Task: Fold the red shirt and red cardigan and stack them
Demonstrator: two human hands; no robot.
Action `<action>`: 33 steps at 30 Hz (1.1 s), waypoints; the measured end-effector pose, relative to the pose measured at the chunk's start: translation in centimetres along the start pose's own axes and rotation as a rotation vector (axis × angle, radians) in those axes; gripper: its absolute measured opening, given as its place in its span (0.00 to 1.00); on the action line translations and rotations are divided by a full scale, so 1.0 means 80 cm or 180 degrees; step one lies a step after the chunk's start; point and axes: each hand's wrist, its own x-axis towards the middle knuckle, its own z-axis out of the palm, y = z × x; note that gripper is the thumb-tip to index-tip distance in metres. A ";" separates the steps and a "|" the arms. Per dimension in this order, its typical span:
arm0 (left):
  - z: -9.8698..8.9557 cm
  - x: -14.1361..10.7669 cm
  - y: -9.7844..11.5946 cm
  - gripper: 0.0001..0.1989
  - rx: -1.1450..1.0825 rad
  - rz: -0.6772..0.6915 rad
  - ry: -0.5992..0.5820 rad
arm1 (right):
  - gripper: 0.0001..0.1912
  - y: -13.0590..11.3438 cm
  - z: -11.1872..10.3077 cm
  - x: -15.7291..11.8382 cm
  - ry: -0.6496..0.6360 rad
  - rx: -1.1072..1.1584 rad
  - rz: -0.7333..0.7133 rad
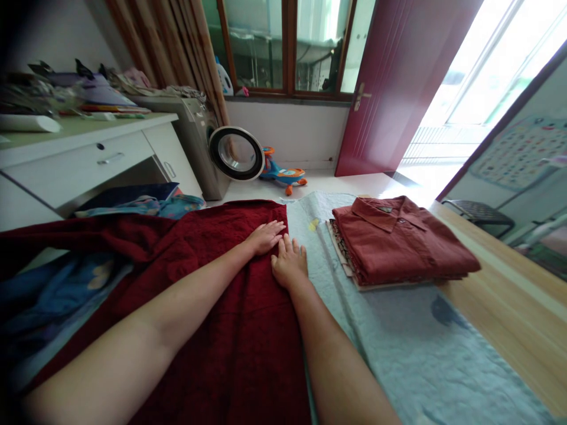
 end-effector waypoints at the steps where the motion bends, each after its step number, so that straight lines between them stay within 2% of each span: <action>1: 0.000 0.000 0.000 0.26 -0.0016 -0.0012 -0.0005 | 0.32 0.000 -0.001 0.000 -0.0041 -0.0012 -0.0016; 7: -0.001 0.000 0.003 0.25 -0.0013 -0.0019 0.0043 | 0.33 0.001 -0.010 -0.012 -0.0414 -0.0055 -0.0023; 14: 0.000 0.000 0.007 0.26 -0.0014 -0.0041 0.0065 | 0.35 0.000 -0.025 -0.077 -0.0700 0.0037 -0.0128; 21: 0.002 0.000 0.008 0.26 0.0034 -0.0076 0.0050 | 0.30 -0.011 -0.040 -0.155 -0.0325 -0.0060 -0.0294; 24: -0.007 -0.003 0.015 0.24 0.0076 -0.0095 0.0042 | 0.31 -0.017 -0.038 -0.184 0.0027 -0.0105 -0.0481; 26: -0.020 -0.010 0.027 0.23 0.0119 -0.0026 0.0197 | 0.31 -0.020 -0.034 -0.196 0.0252 -0.0044 -0.0479; 30: -0.045 -0.044 0.068 0.24 0.0132 0.0261 0.0778 | 0.31 -0.015 -0.026 -0.202 0.0446 0.0319 -0.0386; 33: -0.043 -0.091 0.099 0.22 0.0058 0.0449 0.0697 | 0.31 -0.009 -0.020 -0.199 0.0498 0.0556 -0.0485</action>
